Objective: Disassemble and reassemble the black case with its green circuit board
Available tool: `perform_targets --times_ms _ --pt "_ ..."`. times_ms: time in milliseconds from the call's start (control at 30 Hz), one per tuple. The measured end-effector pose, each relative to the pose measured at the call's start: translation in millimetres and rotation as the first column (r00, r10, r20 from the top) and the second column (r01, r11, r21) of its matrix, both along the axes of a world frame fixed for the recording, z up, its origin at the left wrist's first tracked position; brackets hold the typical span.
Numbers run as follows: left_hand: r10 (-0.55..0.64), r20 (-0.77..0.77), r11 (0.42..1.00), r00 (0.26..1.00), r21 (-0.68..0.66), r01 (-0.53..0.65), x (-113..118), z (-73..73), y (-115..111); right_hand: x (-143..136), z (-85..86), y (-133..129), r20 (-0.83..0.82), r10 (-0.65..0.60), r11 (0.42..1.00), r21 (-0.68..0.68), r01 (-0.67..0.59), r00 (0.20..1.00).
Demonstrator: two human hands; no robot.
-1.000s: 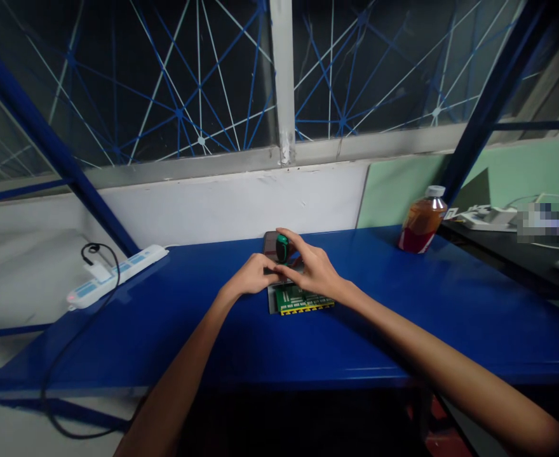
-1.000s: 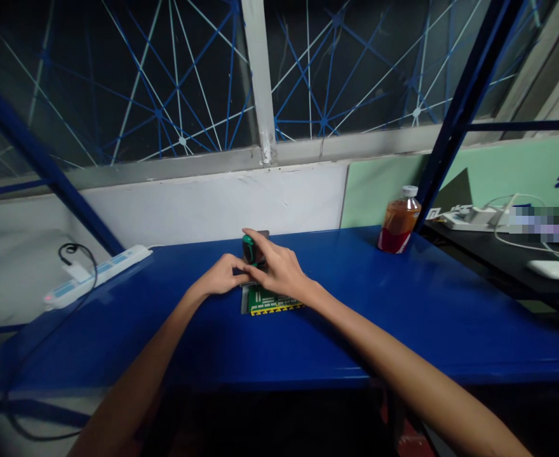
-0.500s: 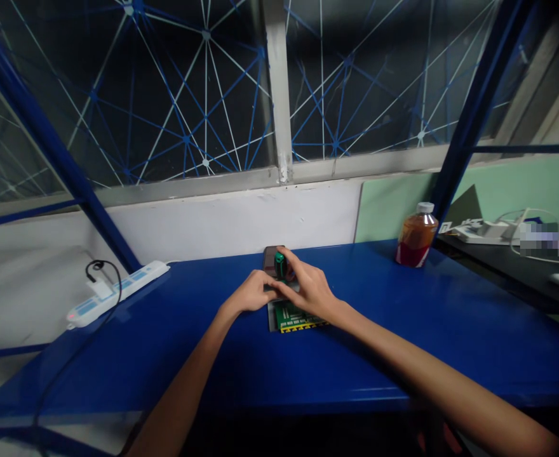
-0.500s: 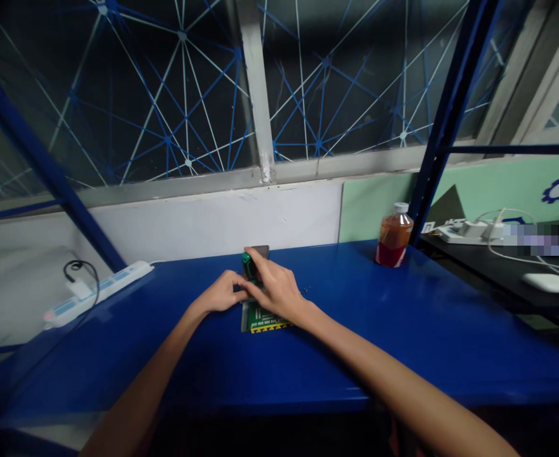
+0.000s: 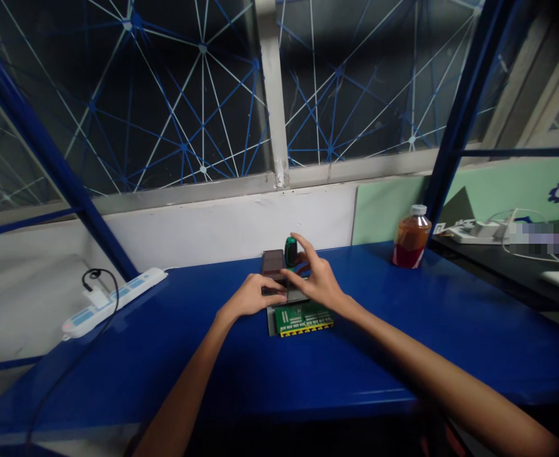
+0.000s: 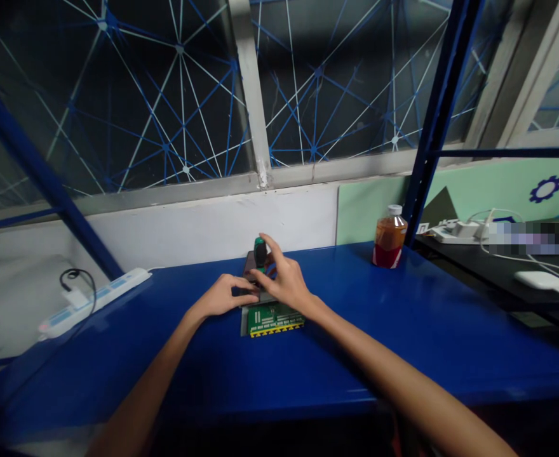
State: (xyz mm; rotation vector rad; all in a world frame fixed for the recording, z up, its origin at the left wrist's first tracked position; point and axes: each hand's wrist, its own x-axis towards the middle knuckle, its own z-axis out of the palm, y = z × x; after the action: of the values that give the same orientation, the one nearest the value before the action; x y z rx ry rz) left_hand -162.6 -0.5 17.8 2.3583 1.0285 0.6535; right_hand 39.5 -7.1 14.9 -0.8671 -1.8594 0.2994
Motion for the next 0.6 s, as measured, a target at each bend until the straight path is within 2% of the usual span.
perform_targets --times_ms 100,167,267,333,400,467,600 --pt "-0.007 -0.025 1.000 1.000 0.027 0.008 0 -0.4 1 20 13.3 9 0.021 -0.072 0.997 0.006 0.072 0.997" --pt "-0.007 -0.048 0.999 0.999 0.039 0.009 0 -1.6 1 38 16.1 16 0.066 -0.127 0.992 -0.012 0.128 0.990" --pt "-0.020 -0.070 0.999 0.997 0.037 0.023 1 -3.3 1 69 7.5 26 0.205 -0.260 0.959 -0.058 0.277 0.943" --pt "-0.049 -0.094 0.999 0.994 0.020 0.051 1 -4.2 0 90 -3.5 34 0.371 -0.330 0.916 -0.098 0.389 0.868" --pt "-0.070 -0.132 0.997 0.989 0.005 0.071 3 -4.6 -1 106 -14.6 40 0.557 -0.321 0.867 -0.152 0.474 0.766" --pt "-0.075 -0.168 0.997 0.983 0.001 0.077 5 -4.5 -3 115 -22.8 43 0.674 -0.256 0.834 -0.208 0.511 0.693" --pt "-0.084 -0.225 0.996 0.971 -0.003 0.086 10 -4.7 -8 116 -28.7 42 0.774 -0.173 0.826 -0.223 0.517 0.609"
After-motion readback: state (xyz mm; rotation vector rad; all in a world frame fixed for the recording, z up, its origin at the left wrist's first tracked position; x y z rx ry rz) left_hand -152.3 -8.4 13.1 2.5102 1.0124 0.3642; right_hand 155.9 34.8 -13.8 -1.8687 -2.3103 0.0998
